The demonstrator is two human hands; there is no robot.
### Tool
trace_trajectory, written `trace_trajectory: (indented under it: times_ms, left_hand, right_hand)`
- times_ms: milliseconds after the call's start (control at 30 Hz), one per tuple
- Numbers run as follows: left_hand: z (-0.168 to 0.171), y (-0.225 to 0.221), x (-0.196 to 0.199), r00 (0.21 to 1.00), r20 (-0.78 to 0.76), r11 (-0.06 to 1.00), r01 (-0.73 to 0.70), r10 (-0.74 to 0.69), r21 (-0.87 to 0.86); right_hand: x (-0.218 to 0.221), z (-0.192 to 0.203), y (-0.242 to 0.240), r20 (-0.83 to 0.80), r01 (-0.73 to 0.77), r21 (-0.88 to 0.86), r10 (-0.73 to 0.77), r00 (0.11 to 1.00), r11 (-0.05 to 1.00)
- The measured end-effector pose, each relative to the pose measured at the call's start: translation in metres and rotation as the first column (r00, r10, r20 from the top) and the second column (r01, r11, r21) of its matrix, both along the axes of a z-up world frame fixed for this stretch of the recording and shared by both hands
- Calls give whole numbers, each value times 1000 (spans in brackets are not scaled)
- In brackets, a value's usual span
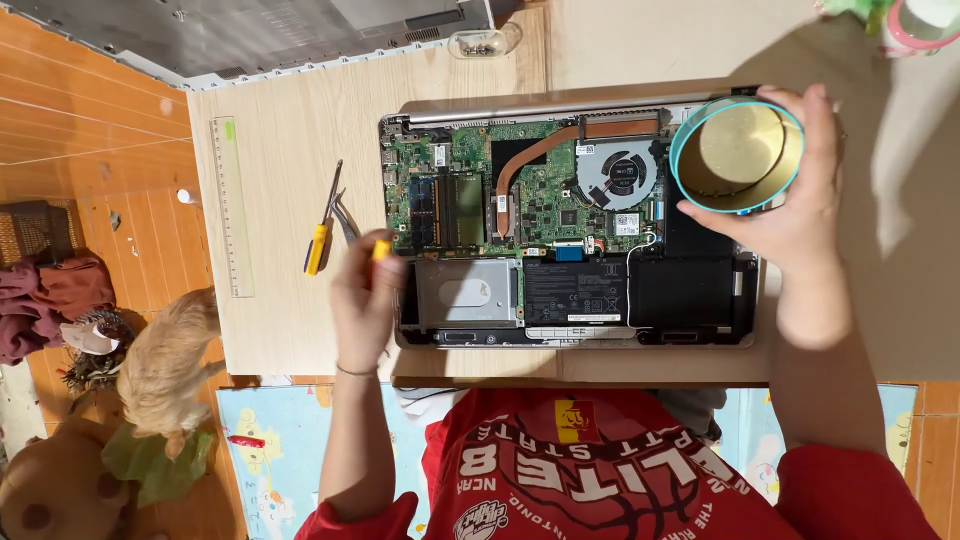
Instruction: Repairing a laptop by manipulating internal components with tools.
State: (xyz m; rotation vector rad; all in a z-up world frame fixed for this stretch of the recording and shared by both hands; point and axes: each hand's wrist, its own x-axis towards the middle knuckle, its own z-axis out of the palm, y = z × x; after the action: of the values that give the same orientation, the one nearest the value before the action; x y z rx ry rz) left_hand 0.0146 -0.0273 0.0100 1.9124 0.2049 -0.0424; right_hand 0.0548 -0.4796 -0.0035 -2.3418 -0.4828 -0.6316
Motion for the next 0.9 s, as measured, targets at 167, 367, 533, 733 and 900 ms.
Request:
trace_trajectory:
  times_ms: [167, 367, 533, 733, 900]
  left_hand:
    - [2, -52, -22, 877, 205, 863, 342, -435, 372]
    - [5, -110, -35, 628, 272, 611, 419, -729, 672]
    - [2, -133, -34, 614, 286, 577, 348, -736, 739]
    - [2, -142, -34, 655, 266, 595, 349, -707, 724]
    - [-1, -148, -33, 709, 245, 617, 329, -661, 714]
  right_hand:
    - [1, -2, 1, -24, -28, 5, 29, 999, 1000]
    - [0, -3, 3, -45, -28, -46, 26, 999, 999]
    - [2, 5, 9, -37, -33, -69, 31, 999, 997]
    - [0, -4, 3, -46, -25, -83, 21, 999, 996]
    - [1, 5, 10, -27, -32, -100, 29, 999, 994]
